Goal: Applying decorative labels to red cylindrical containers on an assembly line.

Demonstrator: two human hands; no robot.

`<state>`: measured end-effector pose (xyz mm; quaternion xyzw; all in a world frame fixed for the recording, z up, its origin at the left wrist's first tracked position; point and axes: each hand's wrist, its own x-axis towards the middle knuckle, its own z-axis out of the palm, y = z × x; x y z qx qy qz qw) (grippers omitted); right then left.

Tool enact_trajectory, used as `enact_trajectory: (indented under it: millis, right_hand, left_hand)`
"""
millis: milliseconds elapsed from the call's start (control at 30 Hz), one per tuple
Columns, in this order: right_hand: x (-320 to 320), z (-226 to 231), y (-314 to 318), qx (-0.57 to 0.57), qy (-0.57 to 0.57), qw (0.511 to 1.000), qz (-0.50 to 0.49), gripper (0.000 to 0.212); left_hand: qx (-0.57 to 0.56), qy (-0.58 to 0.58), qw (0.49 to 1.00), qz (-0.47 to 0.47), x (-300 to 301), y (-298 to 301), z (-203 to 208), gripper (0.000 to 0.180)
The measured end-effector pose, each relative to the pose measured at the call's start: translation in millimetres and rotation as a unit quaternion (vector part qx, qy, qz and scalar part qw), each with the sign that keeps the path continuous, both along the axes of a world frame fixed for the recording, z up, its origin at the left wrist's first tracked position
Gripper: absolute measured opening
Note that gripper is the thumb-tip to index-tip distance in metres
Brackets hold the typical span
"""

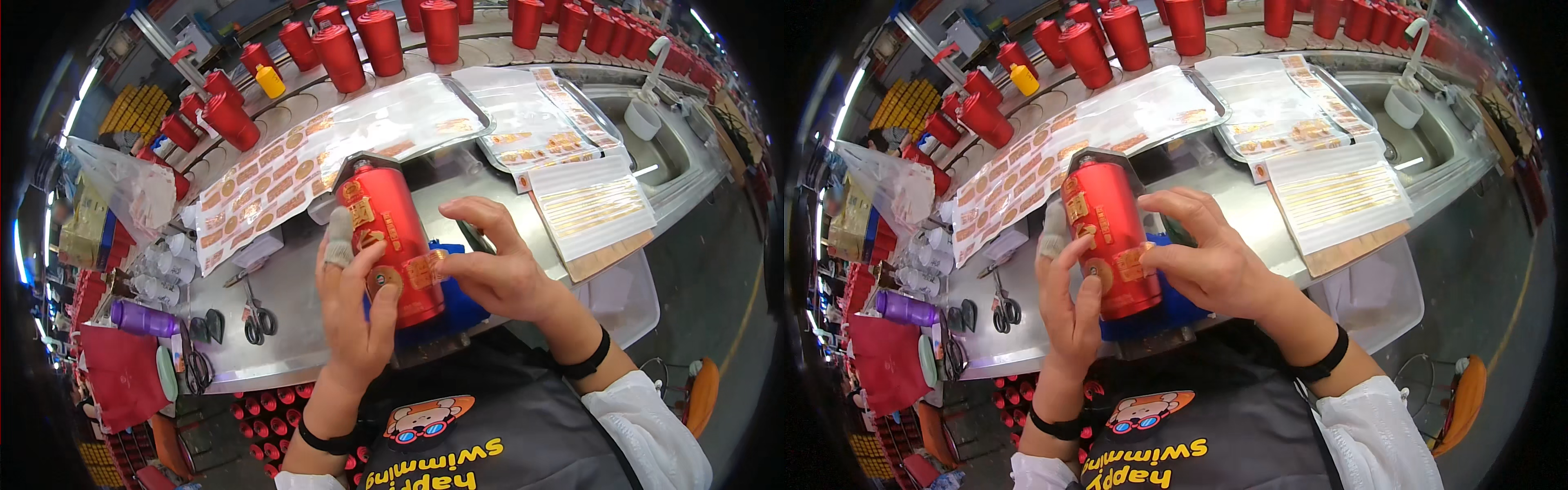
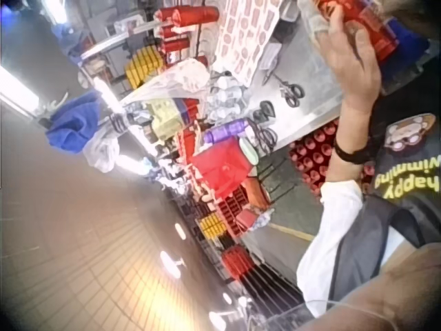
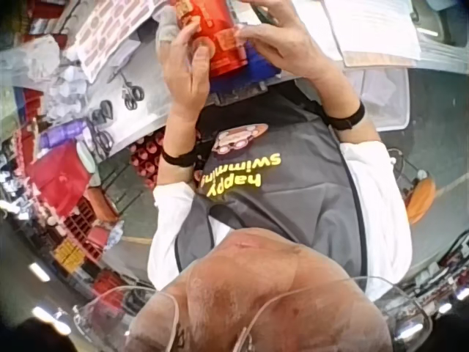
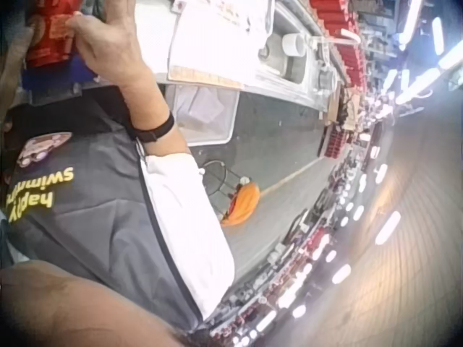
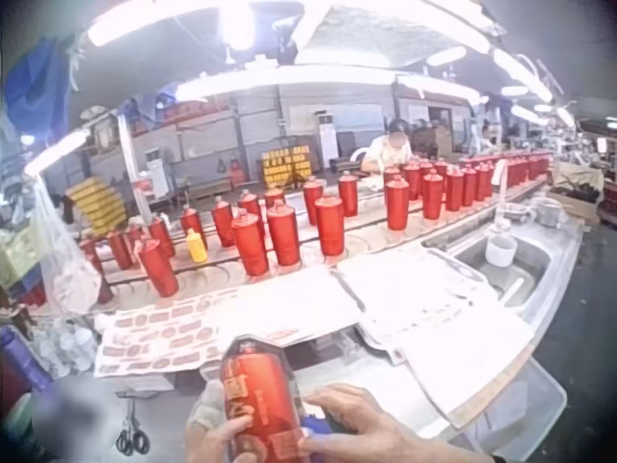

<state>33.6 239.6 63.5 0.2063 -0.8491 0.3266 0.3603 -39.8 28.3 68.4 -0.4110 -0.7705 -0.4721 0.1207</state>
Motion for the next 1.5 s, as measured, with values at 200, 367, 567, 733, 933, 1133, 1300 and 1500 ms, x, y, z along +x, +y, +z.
enact_trajectory:
  millis: [200,367,567,733,933,1133,1300,1500]
  right_hand:
    - [3,-9,-4,-0.079,-0.054,0.994,-0.054,0.019]
    - [-4,-25,-6,-0.22,-0.175,0.96,-0.005,0.03]
    - [-6,-2,-12,-0.196,-0.225,0.955,0.006,0.025]
    - [-1,6,-12,-0.259,-0.264,0.929,0.021,0.016]
    - [0,15,-8,-0.26,-0.258,0.93,0.041,0.012]
    - [4,4,-3,-0.304,-0.261,0.914,0.058,0.011]
    - [5,-5,-2,-0.328,-0.264,0.906,0.041,0.015]
    - [3,-12,-1,-0.336,-0.266,0.902,0.048,0.016]
  left_hand:
    - [-0.061,0.06,0.996,0.022,-3,13,7,0.028]
    - [-0.054,0.074,0.995,0.047,1,15,4,0.028]
    - [-0.063,0.047,0.995,0.06,8,8,1,0.03]
    - [0.01,-0.03,0.996,0.078,9,4,-14,0.034]
    - [0.066,-0.11,0.99,0.052,4,9,-9,0.038]
    - [0.007,-0.093,0.994,0.06,4,21,-3,0.051]
    - [0.007,-0.089,0.994,0.059,-3,26,-6,0.062]
    - [-0.059,-0.036,0.994,0.082,-1,29,-5,0.077]
